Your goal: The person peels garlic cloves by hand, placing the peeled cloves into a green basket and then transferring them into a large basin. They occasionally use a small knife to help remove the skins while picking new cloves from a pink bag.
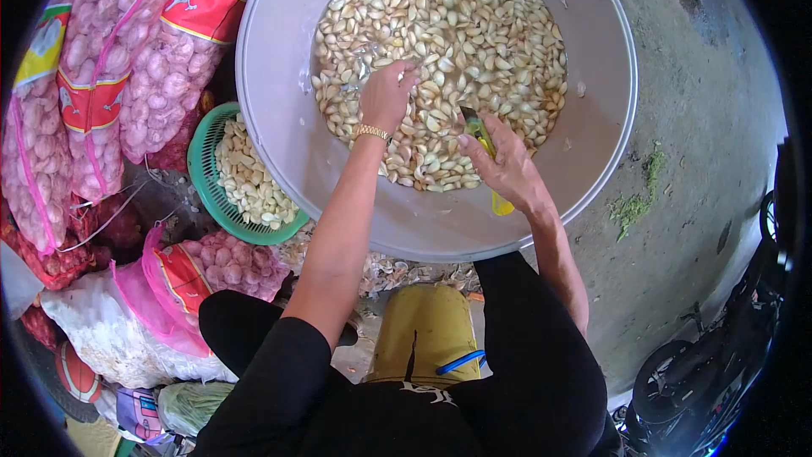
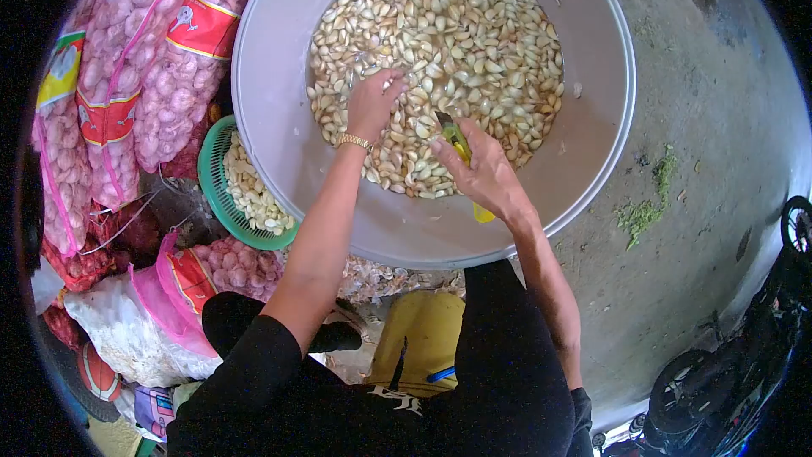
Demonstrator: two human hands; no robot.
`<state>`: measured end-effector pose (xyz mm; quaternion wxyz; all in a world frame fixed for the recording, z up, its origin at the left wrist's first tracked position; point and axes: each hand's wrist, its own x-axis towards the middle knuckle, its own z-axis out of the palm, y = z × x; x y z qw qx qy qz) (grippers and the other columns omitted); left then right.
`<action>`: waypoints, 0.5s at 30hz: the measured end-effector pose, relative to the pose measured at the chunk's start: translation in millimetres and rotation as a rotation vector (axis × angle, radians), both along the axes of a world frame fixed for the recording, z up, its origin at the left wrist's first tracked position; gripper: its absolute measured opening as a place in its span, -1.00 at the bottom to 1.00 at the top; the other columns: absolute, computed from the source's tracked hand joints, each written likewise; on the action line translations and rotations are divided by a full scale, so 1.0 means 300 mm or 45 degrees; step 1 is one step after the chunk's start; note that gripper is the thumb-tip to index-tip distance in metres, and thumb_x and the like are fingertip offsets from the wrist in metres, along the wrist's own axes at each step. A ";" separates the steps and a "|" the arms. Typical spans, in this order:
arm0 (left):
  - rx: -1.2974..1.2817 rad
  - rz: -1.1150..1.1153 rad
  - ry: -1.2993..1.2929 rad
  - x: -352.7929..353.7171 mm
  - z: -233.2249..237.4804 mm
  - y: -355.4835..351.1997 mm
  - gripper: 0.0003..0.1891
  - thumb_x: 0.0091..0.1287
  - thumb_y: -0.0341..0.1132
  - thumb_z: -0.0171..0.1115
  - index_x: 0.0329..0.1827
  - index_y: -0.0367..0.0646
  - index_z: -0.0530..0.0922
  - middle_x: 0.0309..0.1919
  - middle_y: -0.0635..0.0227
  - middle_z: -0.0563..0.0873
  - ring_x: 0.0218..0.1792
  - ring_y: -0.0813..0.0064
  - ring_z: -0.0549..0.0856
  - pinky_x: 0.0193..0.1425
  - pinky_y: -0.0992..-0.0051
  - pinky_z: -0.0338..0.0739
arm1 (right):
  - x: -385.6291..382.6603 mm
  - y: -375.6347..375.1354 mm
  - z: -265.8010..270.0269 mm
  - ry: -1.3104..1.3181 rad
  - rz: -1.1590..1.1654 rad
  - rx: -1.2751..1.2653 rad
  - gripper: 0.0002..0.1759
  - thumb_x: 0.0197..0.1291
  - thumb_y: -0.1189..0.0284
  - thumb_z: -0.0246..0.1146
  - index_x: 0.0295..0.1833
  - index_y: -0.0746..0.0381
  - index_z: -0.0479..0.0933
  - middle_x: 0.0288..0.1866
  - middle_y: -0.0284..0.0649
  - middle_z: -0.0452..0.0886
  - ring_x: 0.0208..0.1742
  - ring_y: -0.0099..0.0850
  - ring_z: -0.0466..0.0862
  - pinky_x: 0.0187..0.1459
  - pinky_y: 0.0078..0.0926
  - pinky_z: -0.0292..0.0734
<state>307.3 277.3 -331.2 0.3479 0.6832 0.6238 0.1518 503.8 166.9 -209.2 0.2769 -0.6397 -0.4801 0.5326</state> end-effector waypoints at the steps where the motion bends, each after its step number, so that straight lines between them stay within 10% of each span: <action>1: -0.001 -0.002 -0.003 0.000 -0.004 0.001 -0.71 0.30 -0.16 0.30 -0.07 -0.17 0.72 -0.36 0.06 0.76 -0.33 0.26 0.76 -0.17 0.29 0.55 | 0.000 -0.002 0.006 0.011 -0.006 -0.026 -0.49 0.35 0.17 0.29 0.12 0.42 0.48 -0.15 0.08 0.64 -0.14 -0.25 0.62 -0.06 -0.26 0.53; 7: -0.073 -0.111 0.043 -0.030 -0.004 0.014 -0.75 0.29 -0.18 0.33 -0.17 -0.20 0.72 -0.45 0.21 0.74 -0.49 0.40 0.66 -0.28 0.40 0.51 | 0.013 -0.004 -0.001 0.005 0.000 -0.059 -0.47 0.36 0.15 0.27 0.13 0.42 0.48 -0.15 0.08 0.64 -0.13 -0.23 0.63 -0.06 -0.25 0.54; 10: -0.518 0.209 -0.478 -0.058 0.005 0.003 -0.71 0.25 -0.19 0.33 -0.21 -0.29 0.71 -0.46 0.29 0.75 -0.41 0.53 0.65 -0.19 0.48 0.50 | 0.016 -0.016 -0.020 -0.003 -0.003 -0.067 -0.43 0.36 0.13 0.27 0.17 0.44 0.47 -0.11 0.12 0.65 -0.09 -0.19 0.65 -0.03 -0.25 0.55; 15: -0.218 0.049 -0.366 -0.081 -0.046 -0.041 -0.67 0.24 -0.14 0.35 -0.13 -0.24 0.70 -0.32 0.16 0.79 -0.29 0.29 0.73 -0.11 0.38 0.55 | 0.020 -0.009 -0.025 -0.071 -0.019 -0.025 -0.37 0.35 0.13 0.27 0.24 0.47 0.44 -0.01 0.19 0.65 0.02 -0.09 0.68 0.05 -0.22 0.55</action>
